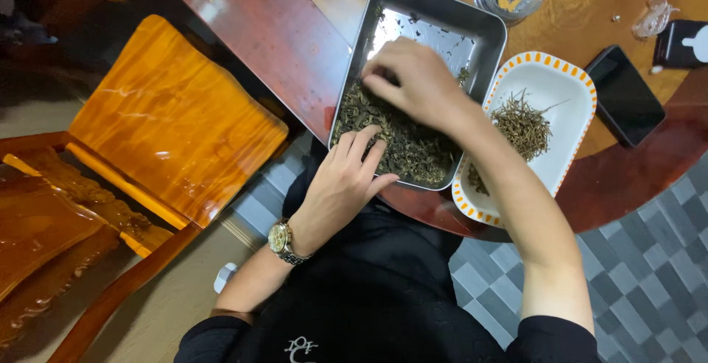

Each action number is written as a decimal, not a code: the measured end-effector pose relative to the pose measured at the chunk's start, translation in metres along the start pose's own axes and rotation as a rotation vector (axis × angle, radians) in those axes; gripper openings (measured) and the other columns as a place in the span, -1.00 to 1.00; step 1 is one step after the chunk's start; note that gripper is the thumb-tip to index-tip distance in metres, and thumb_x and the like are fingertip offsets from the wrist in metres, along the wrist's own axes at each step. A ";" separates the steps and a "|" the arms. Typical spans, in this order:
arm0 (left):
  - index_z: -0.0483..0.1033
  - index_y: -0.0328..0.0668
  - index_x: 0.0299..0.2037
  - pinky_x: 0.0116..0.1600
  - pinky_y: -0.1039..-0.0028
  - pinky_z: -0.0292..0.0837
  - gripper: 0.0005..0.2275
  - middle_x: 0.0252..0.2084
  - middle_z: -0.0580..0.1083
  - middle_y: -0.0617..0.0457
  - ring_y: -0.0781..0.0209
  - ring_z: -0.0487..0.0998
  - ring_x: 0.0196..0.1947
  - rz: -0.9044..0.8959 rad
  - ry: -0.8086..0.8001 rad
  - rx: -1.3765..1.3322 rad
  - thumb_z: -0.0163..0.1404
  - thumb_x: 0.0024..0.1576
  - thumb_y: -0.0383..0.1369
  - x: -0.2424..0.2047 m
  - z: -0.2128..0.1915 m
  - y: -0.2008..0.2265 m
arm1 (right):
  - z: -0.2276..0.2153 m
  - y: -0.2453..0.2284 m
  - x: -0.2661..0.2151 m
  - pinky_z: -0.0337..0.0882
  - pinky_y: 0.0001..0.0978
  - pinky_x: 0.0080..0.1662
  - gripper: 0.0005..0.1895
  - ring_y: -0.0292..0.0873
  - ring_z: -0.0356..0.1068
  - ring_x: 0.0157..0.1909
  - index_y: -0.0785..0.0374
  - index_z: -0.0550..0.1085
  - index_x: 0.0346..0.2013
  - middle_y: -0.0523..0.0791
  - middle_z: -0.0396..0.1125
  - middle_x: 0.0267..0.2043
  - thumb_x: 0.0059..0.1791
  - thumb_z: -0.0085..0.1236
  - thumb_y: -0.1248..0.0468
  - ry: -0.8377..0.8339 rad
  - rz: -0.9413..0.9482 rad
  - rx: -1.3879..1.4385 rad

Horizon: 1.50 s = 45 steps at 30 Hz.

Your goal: Sorting dried tea leaves by hand to remove stems and impurities

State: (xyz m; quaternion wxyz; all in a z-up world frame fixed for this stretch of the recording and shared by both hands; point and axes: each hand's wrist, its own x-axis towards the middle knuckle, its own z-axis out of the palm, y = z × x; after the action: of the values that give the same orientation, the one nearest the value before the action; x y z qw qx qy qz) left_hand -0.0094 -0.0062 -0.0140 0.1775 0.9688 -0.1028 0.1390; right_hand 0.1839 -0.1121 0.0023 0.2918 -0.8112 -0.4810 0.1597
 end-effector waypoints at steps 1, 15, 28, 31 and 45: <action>0.43 -0.26 0.05 -0.13 0.39 0.39 -0.56 0.12 0.37 -0.17 -0.06 0.45 -0.04 -0.001 -0.002 -0.007 -0.11 0.29 0.02 0.002 -0.006 0.001 | -0.008 0.003 -0.004 0.44 -0.08 -0.11 -0.88 0.04 0.42 -0.11 0.24 0.60 -0.19 -0.03 0.44 -0.26 0.10 0.19 0.26 -0.004 0.006 0.000; 0.44 -0.22 0.06 0.13 0.36 0.40 -0.52 0.20 0.38 -0.09 0.06 0.44 -0.02 -0.028 -0.176 0.048 0.15 0.15 0.01 0.007 -0.016 0.002 | -0.006 0.013 -0.015 0.28 0.00 -0.20 -0.82 0.08 0.32 -0.11 0.14 0.52 -0.11 -0.06 0.34 -0.22 0.05 0.23 0.17 -0.290 0.012 -0.178; 0.43 -0.21 0.07 0.12 0.37 0.40 -0.51 0.20 0.38 -0.08 0.08 0.43 -0.01 -0.029 -0.180 0.051 0.17 0.13 0.00 0.007 -0.017 0.001 | 0.019 0.007 0.011 0.30 -0.13 -0.28 -0.86 -0.05 0.32 -0.20 0.13 0.54 -0.30 -0.13 0.38 -0.32 0.00 0.36 0.19 -0.059 0.037 -0.147; 0.43 -0.23 0.04 0.11 0.37 0.41 -0.53 0.19 0.39 -0.09 0.06 0.44 -0.01 -0.027 -0.154 0.034 0.18 0.14 -0.02 0.008 -0.018 0.001 | 0.028 0.009 0.015 0.30 -0.05 -0.28 -0.82 0.01 0.32 -0.15 0.11 0.54 -0.30 -0.13 0.38 -0.28 -0.01 0.35 0.12 -0.101 0.090 -0.187; 0.42 -0.27 0.07 0.11 0.34 0.43 -0.50 0.19 0.39 -0.13 0.03 0.43 0.02 -0.016 -0.132 0.005 0.18 0.14 -0.02 0.005 -0.013 -0.001 | 0.010 0.003 0.007 0.26 -0.24 -0.22 -0.90 -0.15 0.29 -0.31 0.10 0.50 -0.41 -0.22 0.35 -0.43 0.00 0.21 0.29 -0.037 0.038 0.012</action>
State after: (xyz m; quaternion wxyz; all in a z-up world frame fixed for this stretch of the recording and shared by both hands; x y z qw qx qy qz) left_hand -0.0074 -0.0015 -0.0009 0.1690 0.9771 -0.1062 0.0739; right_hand 0.1842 -0.1039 -0.0071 0.2847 -0.8153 -0.4698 0.1831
